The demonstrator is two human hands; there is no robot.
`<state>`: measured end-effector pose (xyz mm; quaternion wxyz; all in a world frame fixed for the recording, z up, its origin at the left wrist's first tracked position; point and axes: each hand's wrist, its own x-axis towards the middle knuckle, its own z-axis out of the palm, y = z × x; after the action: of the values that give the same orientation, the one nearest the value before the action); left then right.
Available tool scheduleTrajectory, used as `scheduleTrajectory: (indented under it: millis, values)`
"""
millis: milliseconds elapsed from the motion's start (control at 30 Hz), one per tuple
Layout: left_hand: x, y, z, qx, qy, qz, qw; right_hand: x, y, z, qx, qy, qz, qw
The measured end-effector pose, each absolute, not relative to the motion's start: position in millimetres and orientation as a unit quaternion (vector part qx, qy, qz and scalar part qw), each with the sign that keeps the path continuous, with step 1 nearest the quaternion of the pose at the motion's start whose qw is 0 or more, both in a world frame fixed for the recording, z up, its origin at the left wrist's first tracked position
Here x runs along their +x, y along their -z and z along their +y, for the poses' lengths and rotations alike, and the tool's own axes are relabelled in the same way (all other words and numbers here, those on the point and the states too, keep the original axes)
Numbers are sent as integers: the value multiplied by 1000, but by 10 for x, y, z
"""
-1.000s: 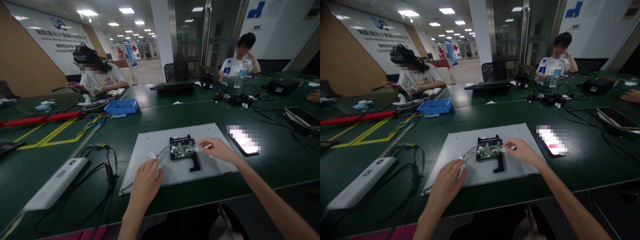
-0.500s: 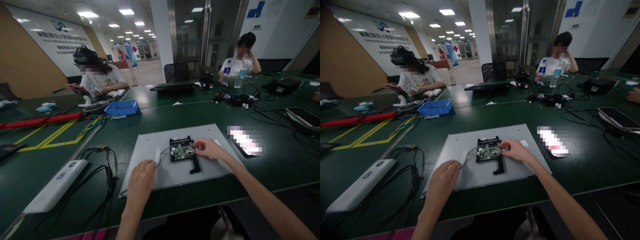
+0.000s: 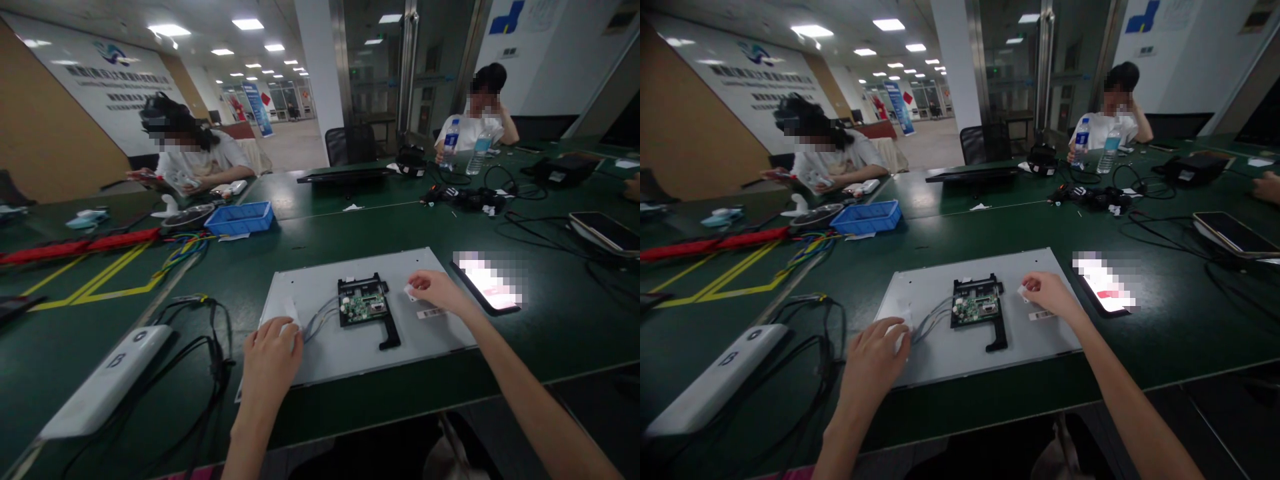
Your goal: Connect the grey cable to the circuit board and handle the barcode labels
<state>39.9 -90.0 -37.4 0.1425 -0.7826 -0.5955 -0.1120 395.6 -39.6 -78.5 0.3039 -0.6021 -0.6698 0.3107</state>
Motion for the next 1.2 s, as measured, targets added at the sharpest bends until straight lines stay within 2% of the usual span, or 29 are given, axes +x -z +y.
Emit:
scheduleTrajectory:
  millis: [133,367,633,1200]
  values:
    - [501,280,-853,-801,127,-571,126,4068,832,-403,-640,-235,-673,287]
    - [1076,150,-284,-885,110,-449,53,3934,850,-382,-628,-135,-691,331]
    - [1391,310,219,-892,29,-448,58,3935,826,-380,-610,-132,-701,345]
    - [1485,464,494,-862,56,-501,56,3945,791,-403,-626,-126,-699,322]
